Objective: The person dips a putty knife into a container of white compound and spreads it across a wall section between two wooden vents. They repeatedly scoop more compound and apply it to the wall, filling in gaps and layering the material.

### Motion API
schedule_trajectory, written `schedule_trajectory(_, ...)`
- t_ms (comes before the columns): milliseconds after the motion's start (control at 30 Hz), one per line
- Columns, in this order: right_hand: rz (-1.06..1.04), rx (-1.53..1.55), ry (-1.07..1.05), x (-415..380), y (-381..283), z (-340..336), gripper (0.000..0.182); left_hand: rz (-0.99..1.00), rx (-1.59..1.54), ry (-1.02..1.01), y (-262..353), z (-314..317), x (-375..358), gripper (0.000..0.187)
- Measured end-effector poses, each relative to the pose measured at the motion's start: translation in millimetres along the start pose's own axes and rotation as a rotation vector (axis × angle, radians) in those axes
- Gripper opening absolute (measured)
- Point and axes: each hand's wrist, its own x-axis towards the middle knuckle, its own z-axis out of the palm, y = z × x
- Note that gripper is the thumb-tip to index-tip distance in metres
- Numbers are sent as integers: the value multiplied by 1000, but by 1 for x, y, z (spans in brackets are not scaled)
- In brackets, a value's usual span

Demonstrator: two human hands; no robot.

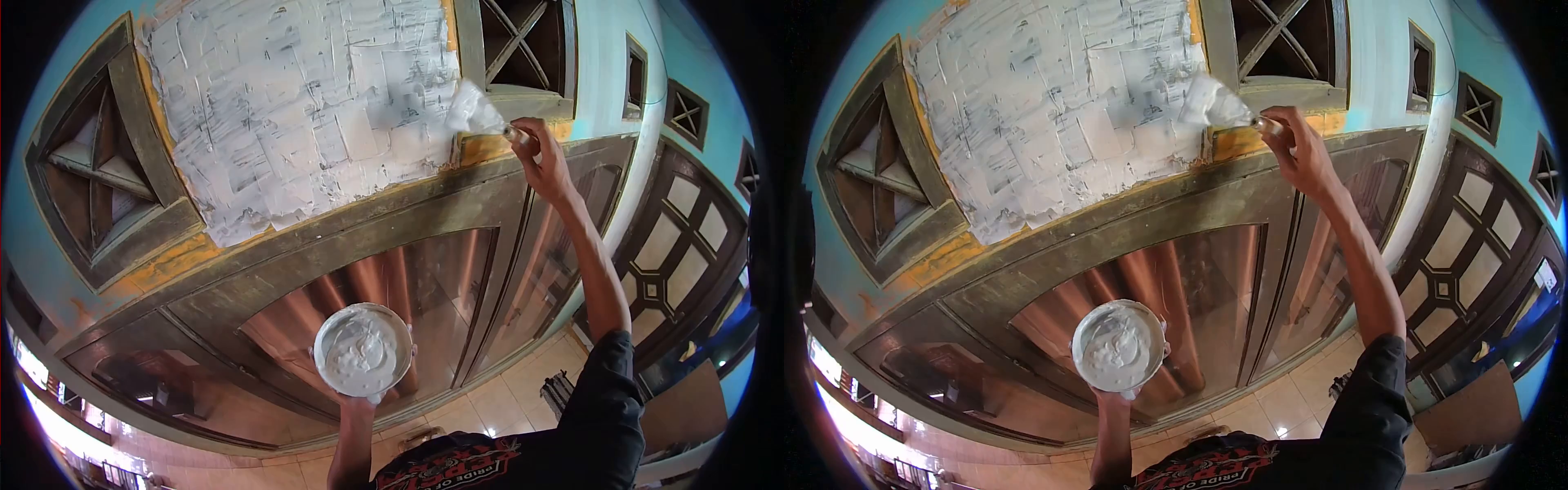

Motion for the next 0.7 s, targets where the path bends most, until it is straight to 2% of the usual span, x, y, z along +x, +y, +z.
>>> schedule_trajectory(33,0,-1,-3,-7,-3,4,27,-52,18,-63,2,4,0,94)
schedule_trajectory(67,113,112,46,-16,-7,11,25,-53,14,-63,1,8,-2,94)
schedule_trajectory(133,357,307,84,-32,-22,23,21,3,-39,31,-2,19,-2,100)
schedule_trajectory(167,355,306,83,-41,-29,31,21,4,-41,30,-3,24,-3,100)
schedule_trajectory(233,412,645,124,-55,-44,48,23,-51,-435,21,-2,32,-3,102)
schedule_trajectory(267,448,690,131,-60,-57,56,23,-45,-434,19,-2,29,-3,102)
schedule_trajectory(333,492,795,149,-68,-81,70,23,-53,-23,77,-3,15,-9,101)
schedule_trajectory(433,634,890,40,-79,-112,79,23,18,29,202,-4,-1,-18,99)
schedule_trajectory(533,629,915,93,-95,-113,100,24,3,-112,112,0,16,-18,96)
schedule_trajectory(700,645,945,147,-109,-105,108,29,38,-74,157,3,14,-24,94)
